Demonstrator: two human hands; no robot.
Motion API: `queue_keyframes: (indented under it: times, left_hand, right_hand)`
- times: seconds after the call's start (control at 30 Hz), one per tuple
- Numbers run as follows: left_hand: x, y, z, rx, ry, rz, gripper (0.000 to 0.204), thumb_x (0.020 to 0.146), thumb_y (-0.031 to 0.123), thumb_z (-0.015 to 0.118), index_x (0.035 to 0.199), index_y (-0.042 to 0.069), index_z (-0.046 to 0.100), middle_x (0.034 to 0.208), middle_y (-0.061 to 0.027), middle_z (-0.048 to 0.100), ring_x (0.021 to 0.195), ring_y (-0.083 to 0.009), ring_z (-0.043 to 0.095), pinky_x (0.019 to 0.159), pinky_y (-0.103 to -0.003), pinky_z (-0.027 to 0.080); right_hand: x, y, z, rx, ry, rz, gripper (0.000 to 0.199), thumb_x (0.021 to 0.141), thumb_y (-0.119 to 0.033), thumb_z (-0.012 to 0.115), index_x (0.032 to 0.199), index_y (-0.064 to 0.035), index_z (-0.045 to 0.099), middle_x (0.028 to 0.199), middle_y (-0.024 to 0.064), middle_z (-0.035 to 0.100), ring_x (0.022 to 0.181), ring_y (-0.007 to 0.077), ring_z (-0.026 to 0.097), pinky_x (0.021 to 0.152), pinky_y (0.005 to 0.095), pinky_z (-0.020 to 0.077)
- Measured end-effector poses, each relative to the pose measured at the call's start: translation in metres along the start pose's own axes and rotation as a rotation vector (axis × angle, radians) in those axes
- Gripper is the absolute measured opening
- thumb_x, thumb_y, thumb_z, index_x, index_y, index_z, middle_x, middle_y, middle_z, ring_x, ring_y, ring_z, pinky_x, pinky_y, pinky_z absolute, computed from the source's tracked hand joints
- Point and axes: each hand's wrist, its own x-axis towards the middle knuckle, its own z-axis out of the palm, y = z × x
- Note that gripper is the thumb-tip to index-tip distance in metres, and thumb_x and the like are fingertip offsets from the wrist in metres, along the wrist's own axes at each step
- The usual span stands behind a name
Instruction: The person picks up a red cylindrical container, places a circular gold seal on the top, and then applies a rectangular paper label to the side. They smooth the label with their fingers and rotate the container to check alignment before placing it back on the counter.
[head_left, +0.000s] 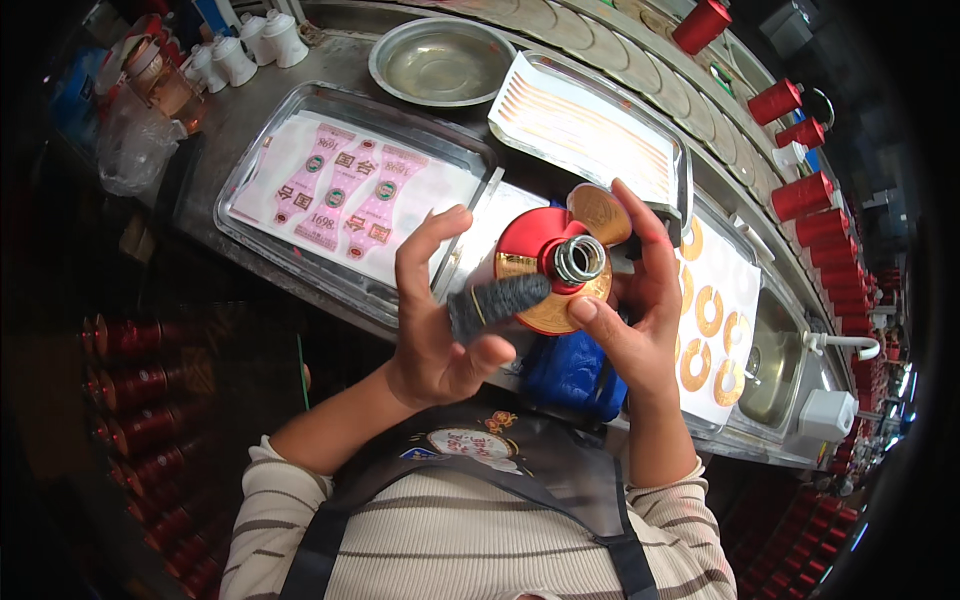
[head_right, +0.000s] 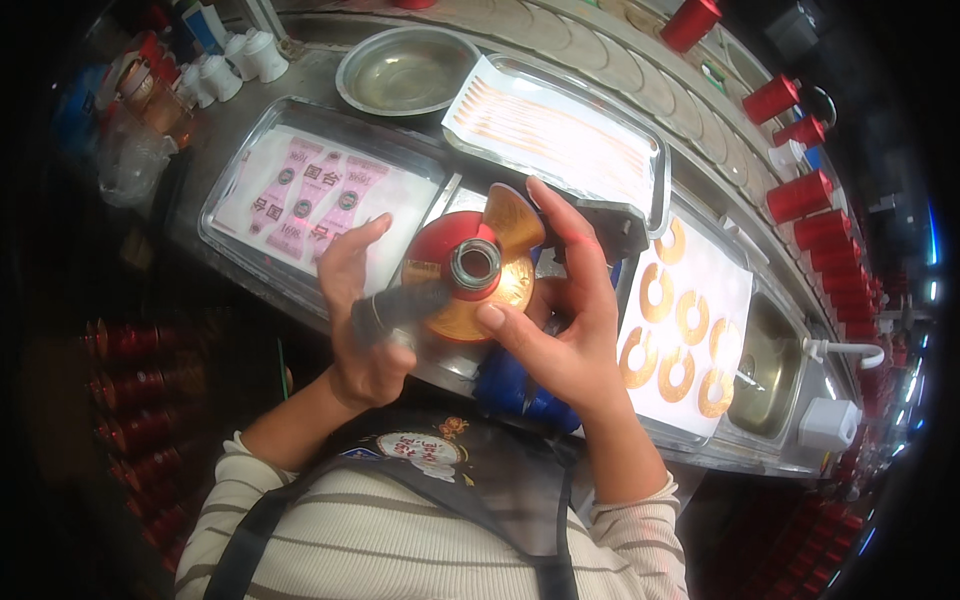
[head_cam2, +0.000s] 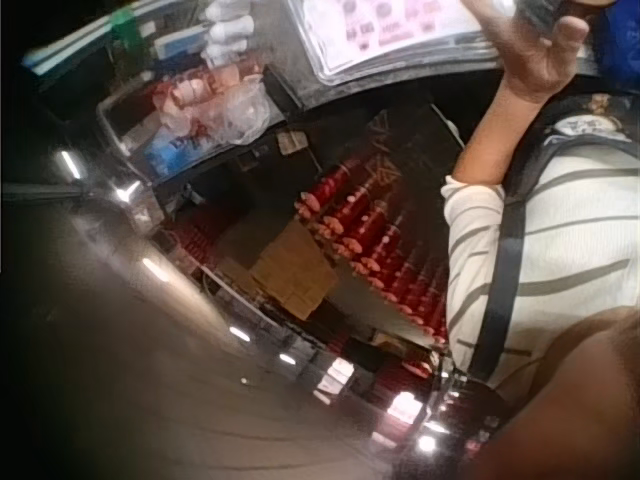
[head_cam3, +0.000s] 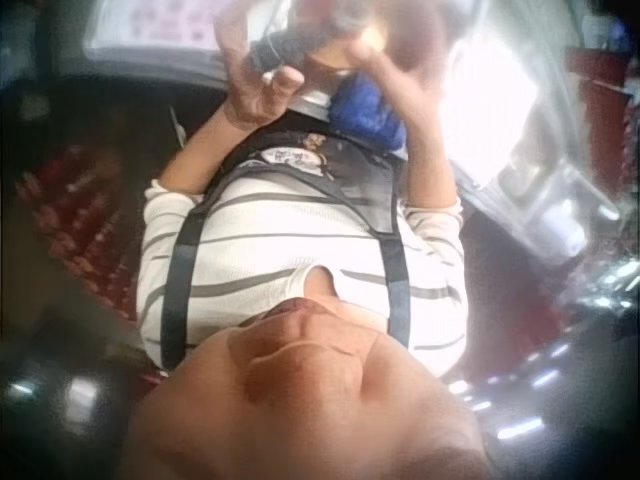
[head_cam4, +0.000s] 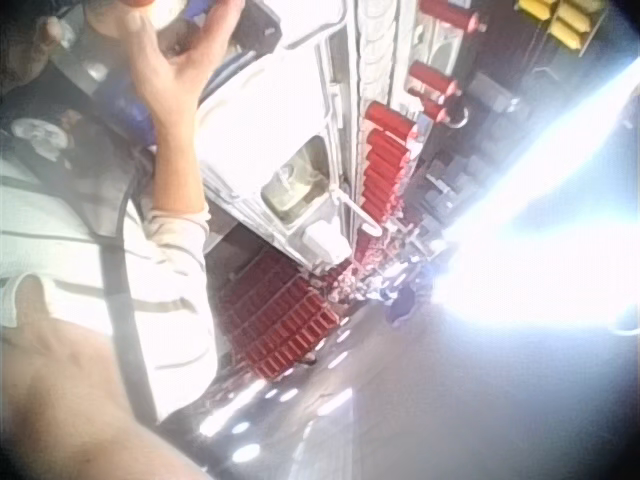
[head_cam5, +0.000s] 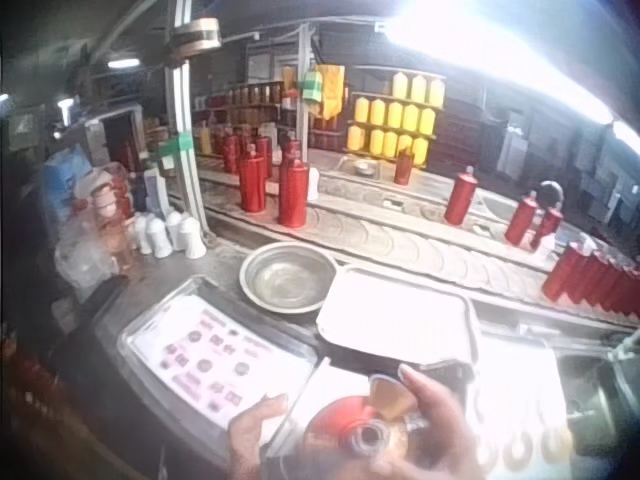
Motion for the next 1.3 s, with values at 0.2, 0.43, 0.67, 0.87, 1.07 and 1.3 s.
queue_keyframes:
  times: [0.2,0.43,0.67,0.87,1.07,1.3]
  left_hand:
    - [0.017,-0.016,-0.005,0.038,0.007,0.015,0.055,0.102,0.053,0.051,0.116,0.005,0.073,0.146,-0.0239,0.035,0.135,-0.0346,0.039,0.113,-0.046,0.03]
    - [-0.005,0.008,-0.004,0.339,0.028,0.07,0.052,0.1,0.059,0.049,0.116,0.015,0.074,0.145,-0.0172,0.039,0.136,-0.0408,0.038,0.116,-0.061,0.019]
    - [-0.008,0.031,0.016,0.51,0.037,0.08,0.034,0.093,0.052,0.063,0.106,0.023,0.076,0.145,-0.0109,0.042,0.139,-0.0426,0.033,0.115,-0.066,0.009]
    - [-0.007,0.045,0.047,0.628,0.032,0.101,0.02,0.081,0.036,0.079,0.089,0.017,0.079,0.153,-0.013,0.037,0.142,-0.0494,0.023,0.112,-0.071,0.005]
    - [-0.023,0.038,0.032,0.27,0.184,0.106,0.063,0.077,0.023,0.086,0.129,0.002,0.059,0.15,-0.0237,0.03,0.141,-0.045,0.028,0.116,-0.054,0.023]
    - [0.014,0.022,0.043,0.159,0.11,-0.219,0.08,0.06,0.016,0.097,0.128,0.004,0.057,0.13,-0.0168,0.05,0.124,-0.0342,0.05,0.105,-0.044,0.042]
  right_hand:
    - [0.002,0.0,0.007,0.069,0.007,-0.043,0.087,0.081,-0.016,0.08,0.154,0.0006,0.035,0.15,0.0152,0.042,0.12,0.0208,0.061,0.087,0.0269,0.0579]
    - [0.001,0.008,0.004,0.048,-0.003,-0.074,0.084,0.082,-0.015,0.08,0.154,-0.0025,0.037,0.148,0.0143,0.044,0.118,0.0199,0.062,0.086,0.0263,0.0569]
    - [0.001,0.006,0.004,0.09,0.008,-0.063,0.068,0.091,-0.014,0.066,0.153,-0.0021,0.039,0.148,0.0146,0.047,0.133,0.0216,0.051,0.108,0.0346,0.0429]
    - [0.009,0.012,-0.007,0.171,-0.022,-0.155,0.057,0.091,-0.004,0.059,0.147,-0.0012,0.048,0.144,0.0121,0.053,0.131,0.0185,0.05,0.109,0.0317,0.0408]
    - [0.012,0.004,-0.003,-0.012,0.006,-0.122,0.065,0.08,-0.004,0.075,0.142,-0.0067,0.055,0.125,0.0026,0.062,0.068,-0.0002,0.049,0.061,0.0192,0.044]
    - [0.02,0.0,-0.007,0.182,-0.029,-0.09,0.059,0.079,0.002,0.069,0.137,-0.0042,0.058,0.124,0.0042,0.063,0.068,0.0016,0.054,0.064,0.0191,0.0479]
